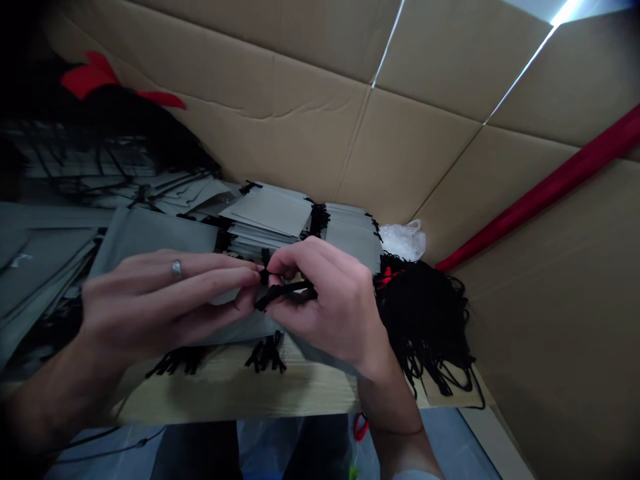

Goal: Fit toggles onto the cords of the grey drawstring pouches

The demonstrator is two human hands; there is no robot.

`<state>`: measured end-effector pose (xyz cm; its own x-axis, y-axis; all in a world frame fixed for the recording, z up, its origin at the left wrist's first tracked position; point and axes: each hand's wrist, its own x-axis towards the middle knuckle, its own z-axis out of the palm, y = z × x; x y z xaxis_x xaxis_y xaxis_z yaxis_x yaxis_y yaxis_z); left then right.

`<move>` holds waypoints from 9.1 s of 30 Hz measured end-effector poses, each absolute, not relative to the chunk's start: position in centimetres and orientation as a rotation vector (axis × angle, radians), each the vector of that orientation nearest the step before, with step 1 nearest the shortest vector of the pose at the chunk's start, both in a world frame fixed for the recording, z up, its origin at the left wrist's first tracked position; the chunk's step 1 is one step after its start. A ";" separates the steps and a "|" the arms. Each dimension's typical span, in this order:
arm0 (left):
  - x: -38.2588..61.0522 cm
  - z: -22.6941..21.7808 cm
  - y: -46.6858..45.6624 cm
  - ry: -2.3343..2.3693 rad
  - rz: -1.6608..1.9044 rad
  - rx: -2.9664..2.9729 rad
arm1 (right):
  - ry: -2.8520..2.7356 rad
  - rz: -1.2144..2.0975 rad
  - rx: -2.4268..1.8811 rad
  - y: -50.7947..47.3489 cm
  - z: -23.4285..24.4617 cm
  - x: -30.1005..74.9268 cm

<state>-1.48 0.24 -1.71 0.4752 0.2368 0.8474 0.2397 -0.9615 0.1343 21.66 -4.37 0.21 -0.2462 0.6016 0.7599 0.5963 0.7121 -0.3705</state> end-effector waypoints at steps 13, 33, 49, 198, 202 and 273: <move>-0.2 -1.6 1.1 -0.366 -2.175 -2.732 | -1.643 0.442 -0.822 -4.5 0.5 20.2; -1.3 0.2 0.5 -0.564 -1.376 -3.123 | -2.052 0.225 -0.654 -2.8 0.4 23.5; -1.4 0.5 0.3 -0.551 -1.364 -3.229 | -2.055 0.397 -0.581 -2.4 0.3 23.6; -1.5 0.5 1.2 -0.865 -1.929 -3.275 | -1.878 0.862 -0.842 -4.4 0.6 24.5; -1.4 0.5 1.6 -0.853 -2.000 -3.396 | -1.803 0.758 -0.737 -3.7 -0.1 23.5; -2.2 1.1 0.6 -0.344 -1.290 -3.789 | -1.840 0.771 -0.564 -3.5 0.7 22.5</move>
